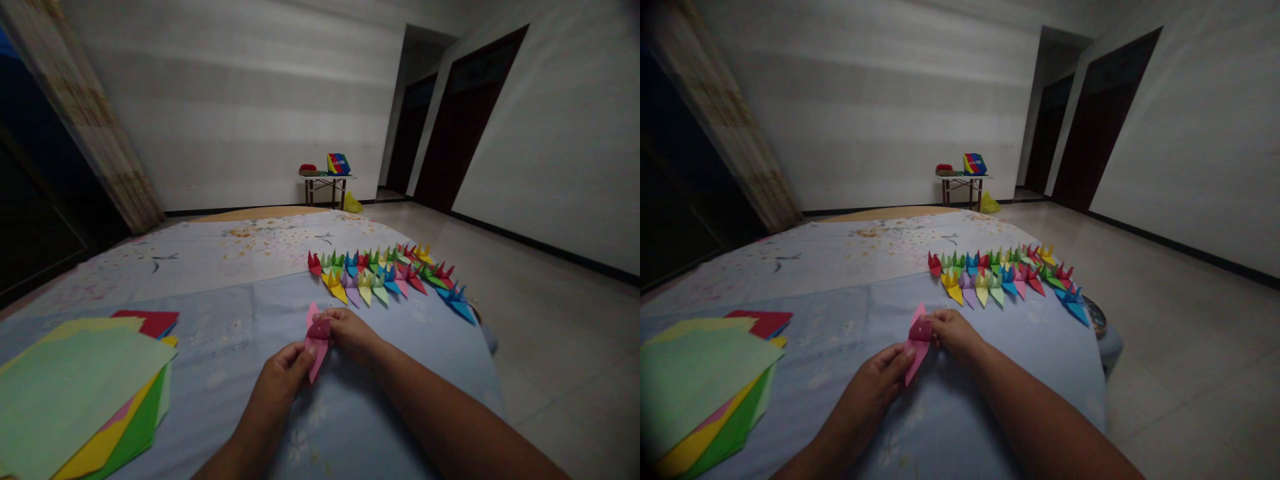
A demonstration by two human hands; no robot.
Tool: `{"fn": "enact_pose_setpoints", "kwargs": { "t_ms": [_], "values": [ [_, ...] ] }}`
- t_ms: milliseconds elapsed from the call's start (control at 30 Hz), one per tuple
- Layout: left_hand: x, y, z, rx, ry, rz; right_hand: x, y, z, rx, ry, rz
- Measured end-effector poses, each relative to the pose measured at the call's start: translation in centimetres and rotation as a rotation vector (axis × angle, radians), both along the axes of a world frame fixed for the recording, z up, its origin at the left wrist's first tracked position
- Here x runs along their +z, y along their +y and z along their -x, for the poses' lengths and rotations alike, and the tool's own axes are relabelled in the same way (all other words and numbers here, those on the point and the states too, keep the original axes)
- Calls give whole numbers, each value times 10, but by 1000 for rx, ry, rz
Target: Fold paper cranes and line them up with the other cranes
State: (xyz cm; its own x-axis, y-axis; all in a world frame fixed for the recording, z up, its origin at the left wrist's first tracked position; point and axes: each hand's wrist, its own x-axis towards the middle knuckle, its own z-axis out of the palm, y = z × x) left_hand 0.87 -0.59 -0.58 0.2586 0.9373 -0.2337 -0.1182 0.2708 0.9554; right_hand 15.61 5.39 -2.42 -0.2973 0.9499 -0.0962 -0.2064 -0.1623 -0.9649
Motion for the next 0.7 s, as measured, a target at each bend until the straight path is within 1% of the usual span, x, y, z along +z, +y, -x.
{"fn": "enact_pose_setpoints", "kwargs": {
  "t_ms": [100, 233, 333, 500, 700],
  "values": [
    [-2, 1, 1, 8, -14, -21, 3, -2, 0, 27, 17, 26],
    [-4, 0, 0, -5, 2, -50, 11, -6, 1, 38, 96, 90],
    [2, -4, -2, -22, 32, -50, 13, -7, 1, 28, 170, 117],
    [15, -9, -5, 17, 84, -69, 10, -6, 1, 12, 207, 115],
    [16, -10, -6, 6, 99, -80, 12, -5, 1, -21, 214, 89]
  ]
}}
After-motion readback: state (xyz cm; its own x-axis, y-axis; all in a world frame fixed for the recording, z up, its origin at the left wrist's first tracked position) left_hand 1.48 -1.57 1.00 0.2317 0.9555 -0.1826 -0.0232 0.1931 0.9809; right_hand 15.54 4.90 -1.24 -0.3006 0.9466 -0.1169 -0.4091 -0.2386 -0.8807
